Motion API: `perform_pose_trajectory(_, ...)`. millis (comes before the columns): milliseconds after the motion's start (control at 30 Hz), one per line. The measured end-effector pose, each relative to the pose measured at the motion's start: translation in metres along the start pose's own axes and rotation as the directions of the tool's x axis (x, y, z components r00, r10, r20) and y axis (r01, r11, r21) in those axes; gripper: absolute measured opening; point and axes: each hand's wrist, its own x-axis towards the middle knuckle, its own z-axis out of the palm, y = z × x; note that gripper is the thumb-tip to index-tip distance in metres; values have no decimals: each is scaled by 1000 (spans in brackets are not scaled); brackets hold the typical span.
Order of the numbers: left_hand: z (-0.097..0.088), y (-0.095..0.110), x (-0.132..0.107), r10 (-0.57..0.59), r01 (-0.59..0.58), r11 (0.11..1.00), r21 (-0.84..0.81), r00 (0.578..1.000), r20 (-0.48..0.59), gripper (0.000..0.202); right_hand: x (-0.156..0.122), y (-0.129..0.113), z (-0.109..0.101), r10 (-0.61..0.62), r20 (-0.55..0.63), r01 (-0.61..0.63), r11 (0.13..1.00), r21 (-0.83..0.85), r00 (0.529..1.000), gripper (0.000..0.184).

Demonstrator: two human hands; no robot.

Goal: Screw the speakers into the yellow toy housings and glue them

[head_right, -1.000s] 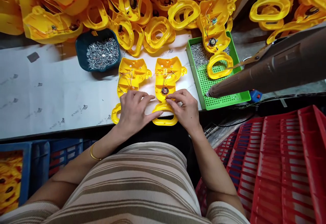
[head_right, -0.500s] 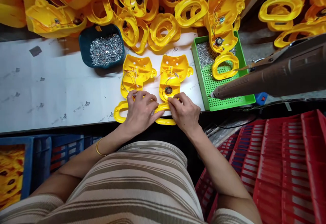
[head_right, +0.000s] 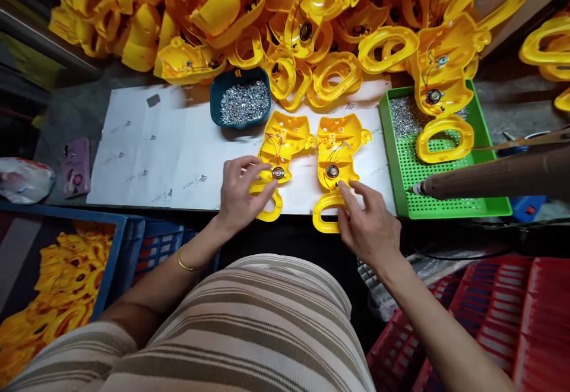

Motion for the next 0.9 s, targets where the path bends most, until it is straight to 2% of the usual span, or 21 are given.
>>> perform_pose_trajectory(67, 2, -23, -8, -94, 91, 994, -53, 994, -63, 32, 9, -8, -10, 52, -120, -46, 998, 53, 991, 45)
perform_pose_trajectory(167, 14, -42, -23, -119, 120, 976, -182, 993, 16, 40, 31, -30, -21, 34, -184, -12, 993, 121, 982, 28)
perform_pose_trajectory(267, 22, -37, -36, -124, 138, 961, -238, 990, 71, 36, 54, -53, -17, -26, -123, 51, 977, 209, 992, 25)
perform_pose_trajectory(400, 18, -24, -39, -106, 116, 978, -174, 992, 64, 34, 73, -71, -2, -30, -10, 32, 980, 196, 999, 25)
perform_pose_trajectory(500, 13, -23, -32, -116, 122, 988, -97, 991, 65, 38, 80, -78, 3, -30, 82, 20, 992, 124, 996, 24)
perform_pose_trajectory(600, 14, -26, -22, -105, 110, 992, -58, 991, 85, 31, 86, -81, 4, -10, 152, -2, 997, 81, 988, 23)
perform_pose_trajectory(733, 17, -26, -17, -113, 117, 992, -43, 989, 95, 24, 93, -81, 3, 81, 249, -119, 983, 140, 965, 21)
perform_pose_trajectory(800, 19, -25, -17, -148, 151, 988, -37, 986, 72, 24, 94, -79, 3, 126, 257, -177, 966, 189, 958, 18)
perform_pose_trajectory(900, 18, -21, -18, -193, 193, 978, -75, 981, 17, 27, 91, -76, 2, 141, 182, -197, 918, 344, 973, 9)
